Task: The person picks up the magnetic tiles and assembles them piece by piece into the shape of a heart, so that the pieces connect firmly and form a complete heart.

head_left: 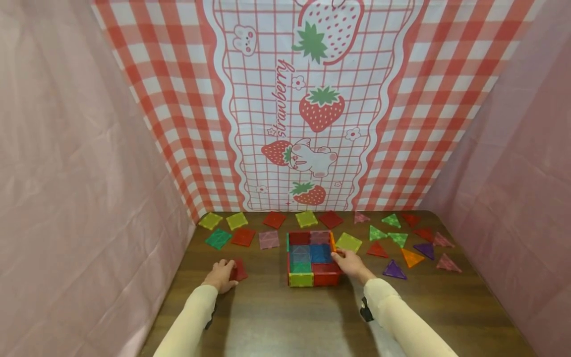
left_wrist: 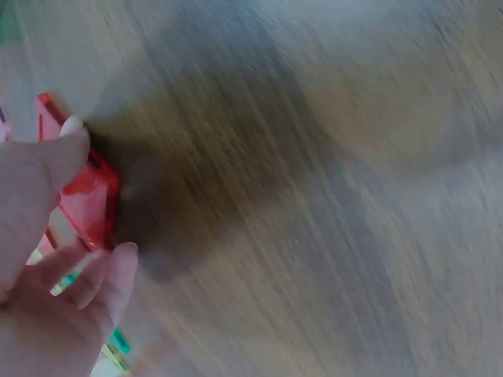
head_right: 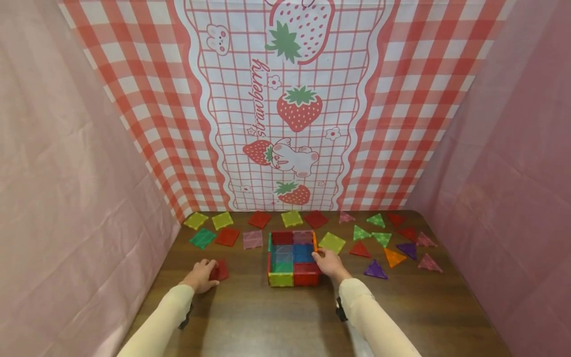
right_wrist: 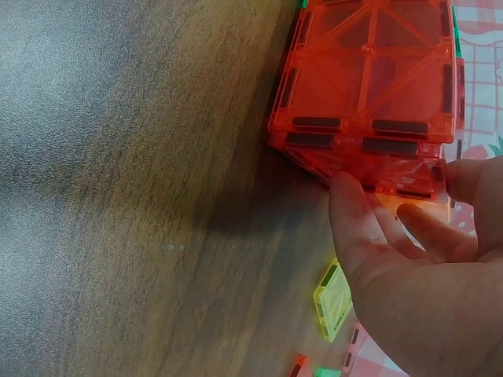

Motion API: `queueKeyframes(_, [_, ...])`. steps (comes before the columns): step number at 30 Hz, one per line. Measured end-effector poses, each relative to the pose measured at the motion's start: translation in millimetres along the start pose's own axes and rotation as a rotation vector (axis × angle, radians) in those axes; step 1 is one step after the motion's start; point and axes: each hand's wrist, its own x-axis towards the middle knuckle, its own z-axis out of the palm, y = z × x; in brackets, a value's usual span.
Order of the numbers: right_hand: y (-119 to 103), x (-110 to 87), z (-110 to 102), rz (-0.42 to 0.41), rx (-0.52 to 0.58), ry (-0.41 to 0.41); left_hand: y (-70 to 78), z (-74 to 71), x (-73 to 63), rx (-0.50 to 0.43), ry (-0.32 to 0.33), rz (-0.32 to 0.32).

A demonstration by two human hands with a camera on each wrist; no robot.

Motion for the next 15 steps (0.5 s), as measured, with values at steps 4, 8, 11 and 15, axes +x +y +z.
queueKeyframes(4, [0.2,-1.0,-0.1,0.009,0.009,-0.003,9.9,0.4,2.8,-0.015,-0.018,0.006])
queueKeyframes(8, [0.1,-2.2,-0.1,0.018,0.019,-0.005,20.7,-3.3,10.4,-0.044,-0.026,0.025])
queueKeyframes(11, [-0.1,-2.7,-0.2,0.016,0.011,-0.010,35.0,-13.1,22.5,-0.106,0.015,0.060])
queueKeyframes(15, [2.3,-2.8,0.4,0.015,0.012,-0.007,66.1,-32.4,42.5,-0.170,0.092,0.151])
